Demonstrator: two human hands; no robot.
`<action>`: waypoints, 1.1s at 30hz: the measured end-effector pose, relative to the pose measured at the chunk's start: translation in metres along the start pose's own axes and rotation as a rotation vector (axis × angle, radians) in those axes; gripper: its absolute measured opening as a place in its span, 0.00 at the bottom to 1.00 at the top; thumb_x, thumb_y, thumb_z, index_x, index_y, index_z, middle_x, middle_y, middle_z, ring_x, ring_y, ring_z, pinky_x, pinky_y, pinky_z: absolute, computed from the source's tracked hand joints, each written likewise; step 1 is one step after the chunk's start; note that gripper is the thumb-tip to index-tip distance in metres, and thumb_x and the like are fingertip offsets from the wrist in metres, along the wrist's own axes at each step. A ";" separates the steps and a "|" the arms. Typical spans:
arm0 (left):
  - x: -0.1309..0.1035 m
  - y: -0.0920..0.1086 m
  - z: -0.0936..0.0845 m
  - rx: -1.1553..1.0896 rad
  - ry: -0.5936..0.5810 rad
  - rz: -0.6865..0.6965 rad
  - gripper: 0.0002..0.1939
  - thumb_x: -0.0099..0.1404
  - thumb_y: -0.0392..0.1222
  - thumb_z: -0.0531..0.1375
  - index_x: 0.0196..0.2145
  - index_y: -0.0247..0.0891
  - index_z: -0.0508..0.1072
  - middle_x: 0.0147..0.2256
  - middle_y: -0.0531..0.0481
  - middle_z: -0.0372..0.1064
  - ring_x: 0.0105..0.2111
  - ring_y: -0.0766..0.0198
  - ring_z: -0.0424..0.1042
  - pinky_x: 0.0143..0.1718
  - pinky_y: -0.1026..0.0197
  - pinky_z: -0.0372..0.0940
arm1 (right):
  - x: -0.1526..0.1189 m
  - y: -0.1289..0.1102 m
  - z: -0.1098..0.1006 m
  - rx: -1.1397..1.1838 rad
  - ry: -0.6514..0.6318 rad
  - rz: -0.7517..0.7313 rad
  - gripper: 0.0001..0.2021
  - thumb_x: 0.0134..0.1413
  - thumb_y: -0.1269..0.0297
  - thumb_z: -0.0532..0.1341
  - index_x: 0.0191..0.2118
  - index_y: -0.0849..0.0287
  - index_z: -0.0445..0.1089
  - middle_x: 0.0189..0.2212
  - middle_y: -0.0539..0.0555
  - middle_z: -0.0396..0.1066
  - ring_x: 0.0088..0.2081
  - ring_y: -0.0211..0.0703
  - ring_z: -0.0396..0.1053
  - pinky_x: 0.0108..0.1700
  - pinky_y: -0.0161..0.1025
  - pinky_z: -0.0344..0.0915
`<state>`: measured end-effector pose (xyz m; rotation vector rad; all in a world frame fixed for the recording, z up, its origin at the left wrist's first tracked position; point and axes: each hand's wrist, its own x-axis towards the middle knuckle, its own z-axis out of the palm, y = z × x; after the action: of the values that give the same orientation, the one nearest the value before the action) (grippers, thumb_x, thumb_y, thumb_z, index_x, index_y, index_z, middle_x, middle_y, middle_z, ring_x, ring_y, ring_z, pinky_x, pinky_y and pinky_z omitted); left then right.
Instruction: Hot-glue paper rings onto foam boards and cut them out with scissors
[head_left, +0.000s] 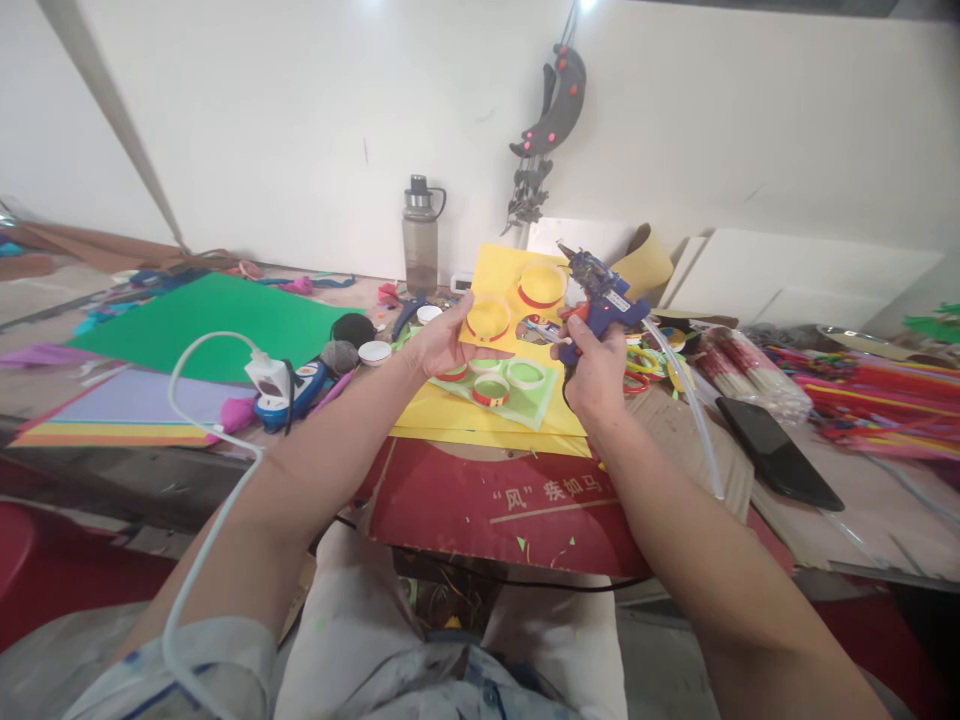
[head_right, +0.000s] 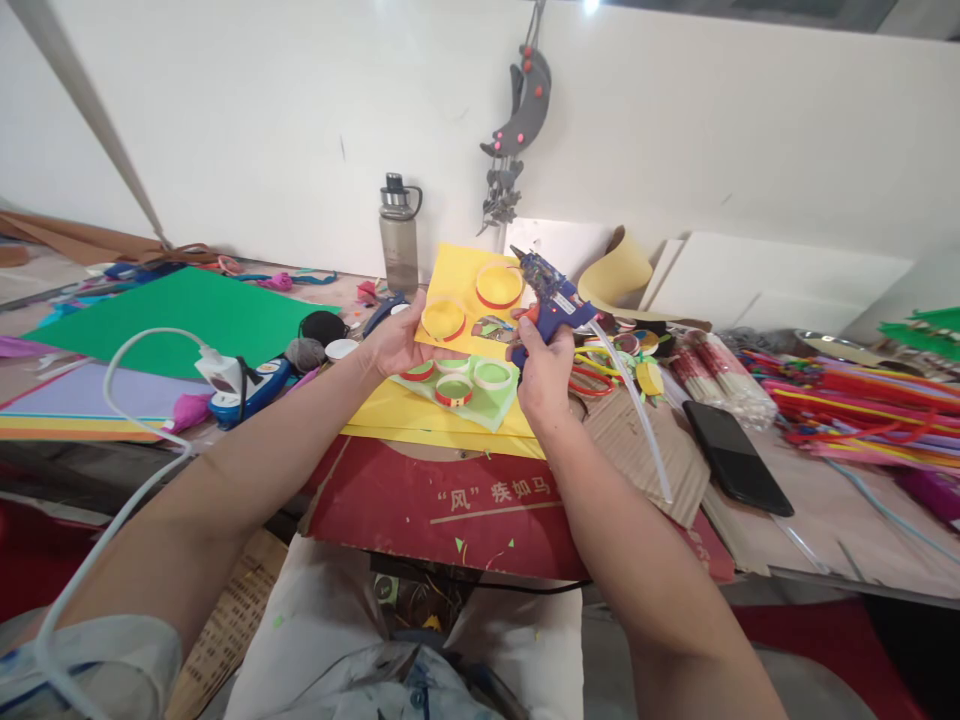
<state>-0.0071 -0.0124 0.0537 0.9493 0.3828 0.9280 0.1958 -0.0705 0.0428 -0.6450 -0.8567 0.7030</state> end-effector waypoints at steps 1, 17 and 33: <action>0.002 0.000 0.000 -0.024 -0.001 -0.027 0.23 0.80 0.51 0.57 0.62 0.33 0.76 0.58 0.32 0.80 0.64 0.40 0.76 0.65 0.29 0.68 | 0.000 0.000 0.000 -0.005 -0.001 0.008 0.15 0.46 0.61 0.73 0.36 0.52 0.67 0.35 0.46 0.78 0.28 0.35 0.67 0.23 0.32 0.63; -0.002 0.007 0.003 -0.112 0.276 -0.014 0.21 0.77 0.41 0.51 0.54 0.28 0.79 0.41 0.38 0.86 0.51 0.47 0.85 0.59 0.41 0.77 | -0.003 0.000 0.006 -0.066 0.046 0.107 0.20 0.40 0.57 0.72 0.36 0.50 0.63 0.27 0.42 0.70 0.24 0.34 0.63 0.23 0.33 0.62; 0.005 0.001 -0.002 -0.167 0.445 -0.078 0.33 0.83 0.53 0.48 0.71 0.23 0.68 0.48 0.33 0.84 0.42 0.51 0.86 0.55 0.48 0.78 | -0.022 -0.012 0.004 -0.380 -0.241 0.154 0.12 0.58 0.49 0.64 0.37 0.52 0.70 0.29 0.48 0.69 0.25 0.40 0.64 0.30 0.41 0.66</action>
<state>-0.0060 -0.0070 0.0538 0.5658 0.7023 1.0814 0.1854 -0.0935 0.0444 -0.9872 -1.1880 0.7735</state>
